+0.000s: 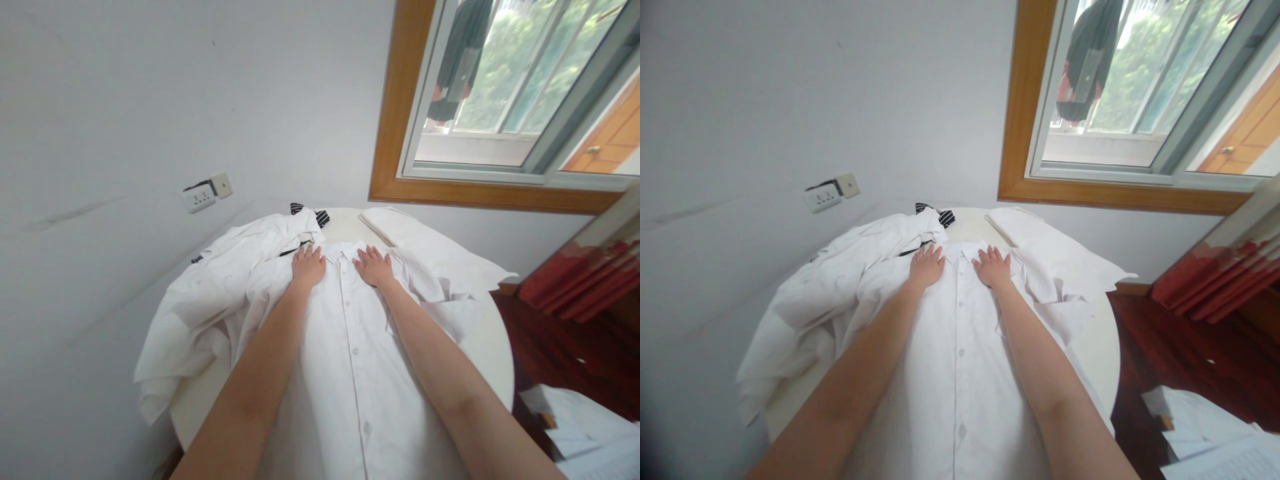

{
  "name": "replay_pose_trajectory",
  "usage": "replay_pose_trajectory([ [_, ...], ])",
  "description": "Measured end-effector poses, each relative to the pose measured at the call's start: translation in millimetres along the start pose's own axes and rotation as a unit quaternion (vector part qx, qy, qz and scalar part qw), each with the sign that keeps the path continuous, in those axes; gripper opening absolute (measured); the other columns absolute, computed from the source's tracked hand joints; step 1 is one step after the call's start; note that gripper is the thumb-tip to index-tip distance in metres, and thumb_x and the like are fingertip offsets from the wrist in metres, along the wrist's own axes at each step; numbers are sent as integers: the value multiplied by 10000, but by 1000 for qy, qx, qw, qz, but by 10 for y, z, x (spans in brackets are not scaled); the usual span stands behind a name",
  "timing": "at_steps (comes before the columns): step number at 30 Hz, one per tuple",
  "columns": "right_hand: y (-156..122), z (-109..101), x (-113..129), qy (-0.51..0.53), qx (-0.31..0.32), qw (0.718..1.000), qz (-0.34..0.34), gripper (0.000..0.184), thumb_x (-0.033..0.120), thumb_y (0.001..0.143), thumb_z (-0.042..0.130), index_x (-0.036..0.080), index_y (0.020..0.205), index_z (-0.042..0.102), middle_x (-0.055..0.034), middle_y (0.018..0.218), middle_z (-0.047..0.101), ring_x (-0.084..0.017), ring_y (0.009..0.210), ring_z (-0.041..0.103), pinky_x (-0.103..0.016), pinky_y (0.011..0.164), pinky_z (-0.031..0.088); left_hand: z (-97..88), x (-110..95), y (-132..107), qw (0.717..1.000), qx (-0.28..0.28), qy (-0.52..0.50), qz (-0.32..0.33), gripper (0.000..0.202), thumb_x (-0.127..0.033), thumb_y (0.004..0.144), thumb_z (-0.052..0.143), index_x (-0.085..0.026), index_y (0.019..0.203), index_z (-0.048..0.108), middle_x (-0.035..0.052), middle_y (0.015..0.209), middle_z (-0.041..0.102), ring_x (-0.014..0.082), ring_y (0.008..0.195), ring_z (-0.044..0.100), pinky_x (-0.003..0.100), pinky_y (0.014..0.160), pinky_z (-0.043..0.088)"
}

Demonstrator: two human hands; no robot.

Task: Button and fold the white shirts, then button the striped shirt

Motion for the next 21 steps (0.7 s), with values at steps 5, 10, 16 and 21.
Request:
replay_pose_trajectory([
  [5,16,-12,8,11,15,1000,-11,759,740,852,245,273,1440,357,-103,1551,216,-297,1426,152,-628,1091,76,-250,-212,3,993,-49,-48,97,433,-370,945,356,-235,1330,499,78,1454,426,256,1345,356,444,1104,283],
  [10,7,-26,14,8,19,1000,-18,777,745,833,306,272,1449,340,-106,1555,199,-302,1428,135,-625,1093,61,-80,-455,-38,984,28,-64,165,449,-383,953,352,-216,1356,461,80,1436,455,217,1341,377,401,1115,286],
  [16,24,-20,-2,20,31,999,-21,748,726,840,332,283,1442,352,-92,1555,204,-287,1430,139,-614,1101,55,149,-438,-40,987,95,-22,129,481,-412,938,366,-223,1375,439,74,1474,400,248,1365,344,436,1115,273],
  [21,48,0,-11,15,39,999,-25,726,711,852,331,294,1446,343,-81,1557,204,-291,1429,140,-617,1099,65,143,-412,-35,988,92,-29,124,498,-418,933,362,-222,1385,437,81,1480,388,264,1373,329,455,1119,261],
])
Point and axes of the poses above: each hand's wrist, its own y-axis towards the middle knuckle, its own z-axis out of the palm, x = y × z, the point moved 7 cm from there along y, towards the middle knuckle
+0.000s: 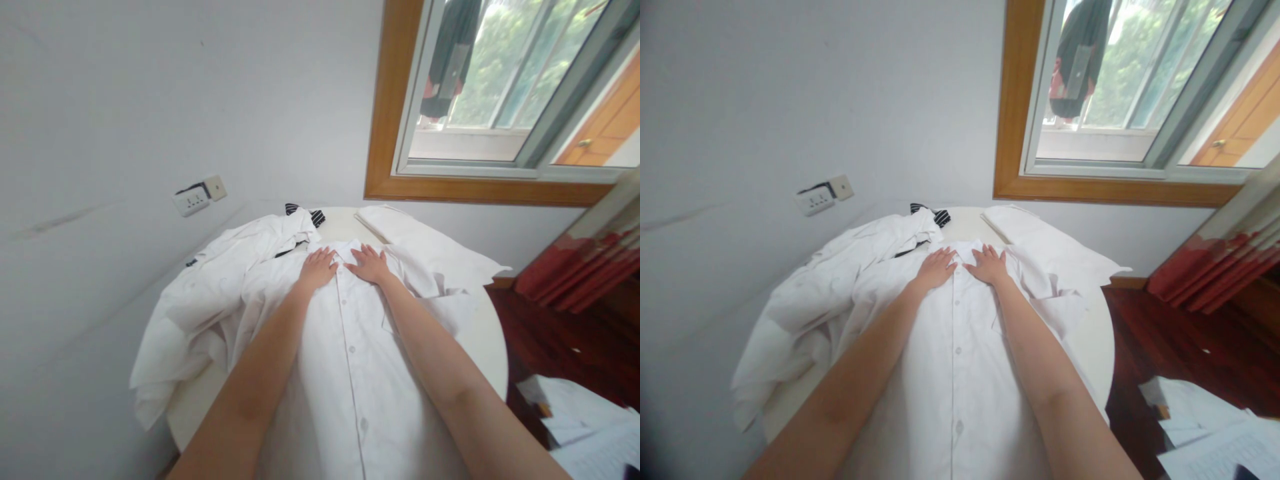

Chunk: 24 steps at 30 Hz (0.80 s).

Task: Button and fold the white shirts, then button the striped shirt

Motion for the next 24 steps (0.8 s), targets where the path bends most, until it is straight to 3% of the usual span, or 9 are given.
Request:
replay_pose_trajectory([
  [5,-11,2,2,-1,-2,1000,-4,725,721,848,328,305,1442,347,-74,1555,211,-280,1427,153,-603,1106,75,-70,-18,-11,1000,-14,5,-5,490,-411,935,372,-231,1386,430,76,1449,438,254,1346,375,426,1098,302],
  [10,-40,-22,9,1,-38,999,-7,675,696,873,307,306,1418,389,-78,1539,259,-279,1417,192,-612,1099,102,-254,-144,-34,996,-86,6,20,476,-365,941,379,-199,1384,429,95,1380,516,242,1302,424,404,1094,301],
  [17,-41,-28,-2,-16,-64,998,-12,447,376,980,256,318,1396,409,-40,1517,320,-234,1401,246,-567,1100,179,-54,-255,-108,998,-30,-2,47,525,-476,939,342,-214,1381,448,99,1468,405,273,1357,352,453,1110,270],
  [24,-202,-195,40,-40,-158,986,23,420,305,947,307,244,1320,492,-109,1416,452,-269,1332,329,-572,1084,153,-122,-285,-170,998,-38,13,48,494,-449,939,347,-240,1374,455,87,1464,413,269,1349,365,450,1100,285],
])
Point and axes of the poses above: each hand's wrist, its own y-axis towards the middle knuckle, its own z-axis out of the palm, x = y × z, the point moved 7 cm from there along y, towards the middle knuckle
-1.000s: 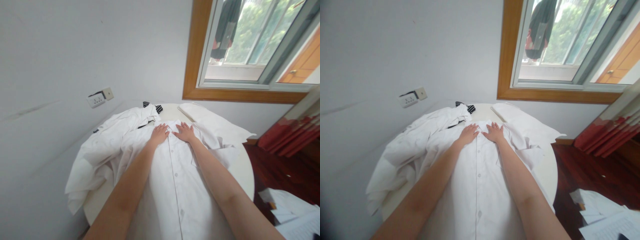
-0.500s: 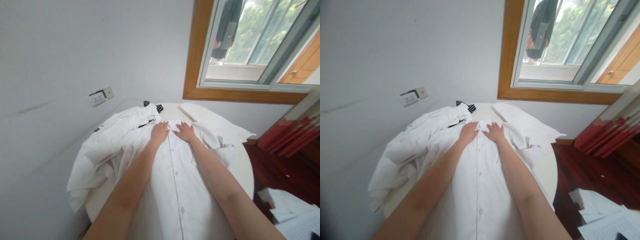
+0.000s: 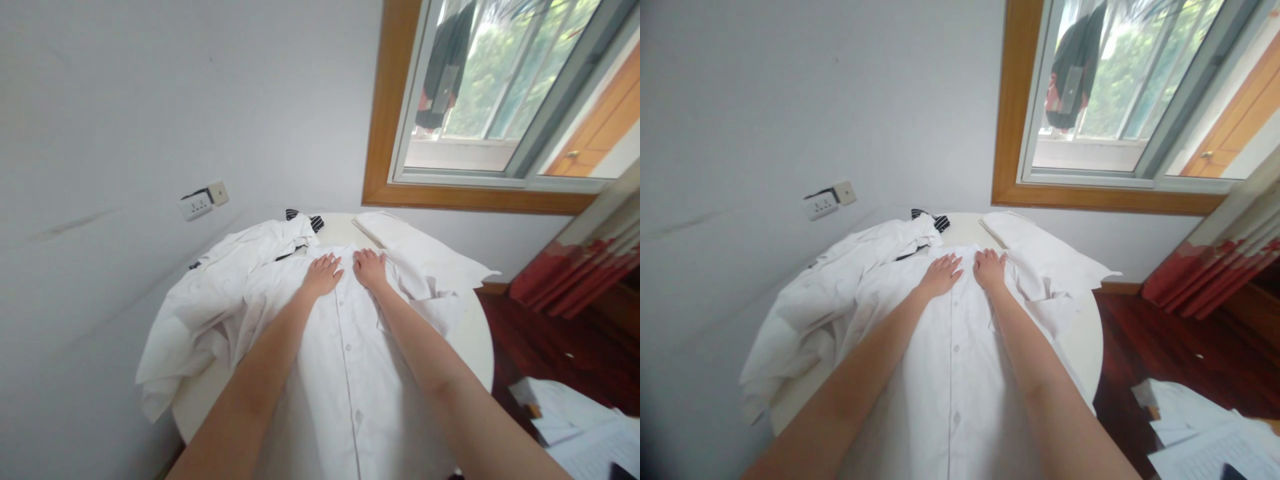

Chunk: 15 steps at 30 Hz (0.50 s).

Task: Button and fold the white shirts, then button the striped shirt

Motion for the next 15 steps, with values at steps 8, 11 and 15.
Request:
replay_pose_trajectory([
  [8,-114,-303,328,-77,24,994,-78,339,169,908,353,121,1060,652,-178,1151,595,-276,1133,456,-444,991,270,-324,-93,-57,997,-47,42,-34,343,-191,918,380,-187,1213,555,100,1038,663,221,1075,564,339,926,426],
  [11,-284,-330,407,-74,77,993,-39,345,138,890,365,117,1077,654,-191,1170,589,-270,1126,474,-427,951,312,-310,-53,-84,995,-7,61,-81,350,-173,920,356,-191,1210,551,106,955,669,231,995,605,333,834,458],
  [15,-714,-321,382,-37,109,993,-19,410,293,936,350,169,1277,541,-166,1378,468,-288,1256,402,-456,981,317,-321,-27,-111,991,20,42,-124,411,-199,942,320,-188,1336,435,121,973,666,218,927,639,320,787,469],
])
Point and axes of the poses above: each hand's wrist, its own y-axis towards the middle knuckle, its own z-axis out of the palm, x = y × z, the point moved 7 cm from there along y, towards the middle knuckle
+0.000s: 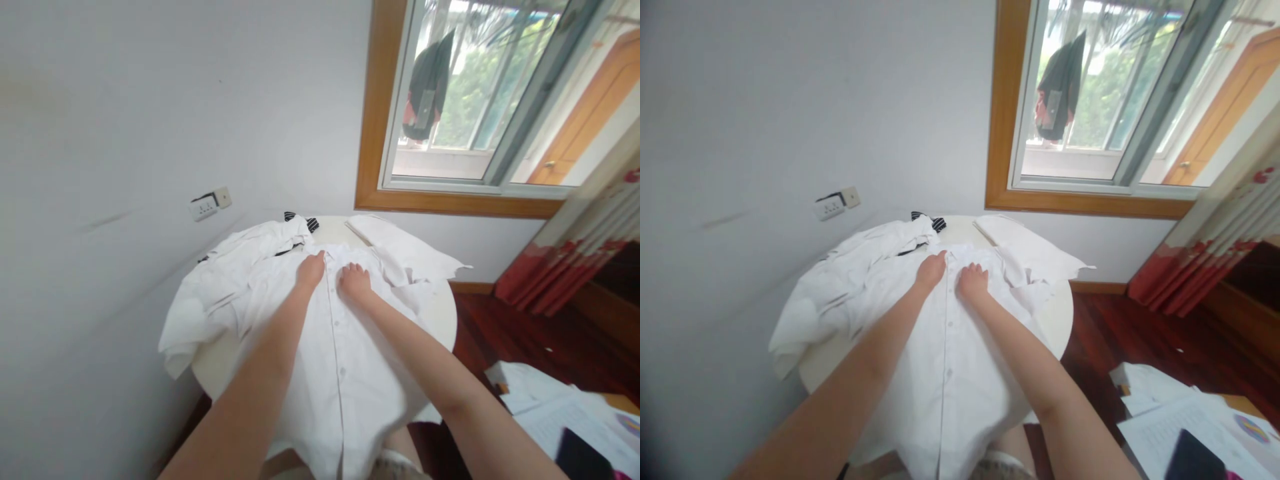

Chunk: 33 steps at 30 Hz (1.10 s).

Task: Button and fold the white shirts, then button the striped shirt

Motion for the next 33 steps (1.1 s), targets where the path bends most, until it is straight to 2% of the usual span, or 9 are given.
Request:
replay_pose_trajectory([
  [2,-187,106,-66,18,32,999,-37,520,475,946,314,243,1401,409,-123,1483,357,-316,1346,300,-528,1028,259,-38,-62,-37,1000,7,-9,17,411,-209,939,346,-193,1339,434,115,1020,666,211,969,629,320,821,462],
  [4,-295,167,-186,28,40,996,-71,583,579,945,210,309,1452,314,-55,1550,239,-279,1411,184,-550,1089,148,-108,-149,-119,999,5,-9,44,396,-228,919,410,-213,1309,474,102,1109,648,209,1047,597,331,884,441],
  [9,-268,243,-500,25,64,997,-41,656,644,923,163,301,1473,268,-22,1571,161,-258,1438,106,-565,1111,86,-453,-266,-539,989,-40,-9,143,316,-191,864,482,-228,1151,609,66,1213,610,221,1128,527,385,987,373],
  [13,-240,249,-485,23,69,996,-49,656,633,928,157,290,1477,264,-33,1571,152,-262,1439,100,-577,1106,90,-911,119,-850,987,-89,15,130,315,-145,859,445,-210,1099,639,70,1145,633,227,1087,518,377,937,390],
  [18,-208,280,-413,15,65,997,-49,647,612,936,149,280,1480,260,-49,1569,158,-269,1437,107,-590,1098,103,-1389,889,-971,988,-109,111,13,267,-183,870,428,-179,1001,661,124,1028,629,277,1061,497,400,870,383],
  [22,-153,282,-339,15,43,998,-50,635,600,940,159,275,1470,286,-61,1561,192,-285,1430,139,-598,1089,129,-1336,1258,-991,981,-47,172,-81,300,-329,862,474,-125,984,658,168,1035,617,321,1074,482,412,854,367],
  [26,-143,269,-299,14,33,998,-58,612,588,943,191,279,1456,320,-68,1553,223,-292,1420,174,-592,1082,153,-1109,1366,-1063,976,-2,182,-115,291,-277,839,469,-122,989,664,179,1053,619,324,1071,487,420,856,346],
  [29,-164,233,-292,13,21,998,-55,587,572,946,222,281,1439,353,-76,1539,265,-290,1409,204,-579,1079,166,-1022,1388,-1126,978,-4,177,-113,270,-215,825,445,-126,943,671,185,1039,624,325,1067,494,428,851,344],
  [33,-196,159,-284,25,-10,998,-51,535,522,954,256,274,1401,412,-78,1507,335,-261,1394,244,-530,1088,185,-1086,1391,-1130,979,-56,155,-119,297,-208,862,370,-111,952,635,186,975,640,326,1036,526,418,824,374],
])
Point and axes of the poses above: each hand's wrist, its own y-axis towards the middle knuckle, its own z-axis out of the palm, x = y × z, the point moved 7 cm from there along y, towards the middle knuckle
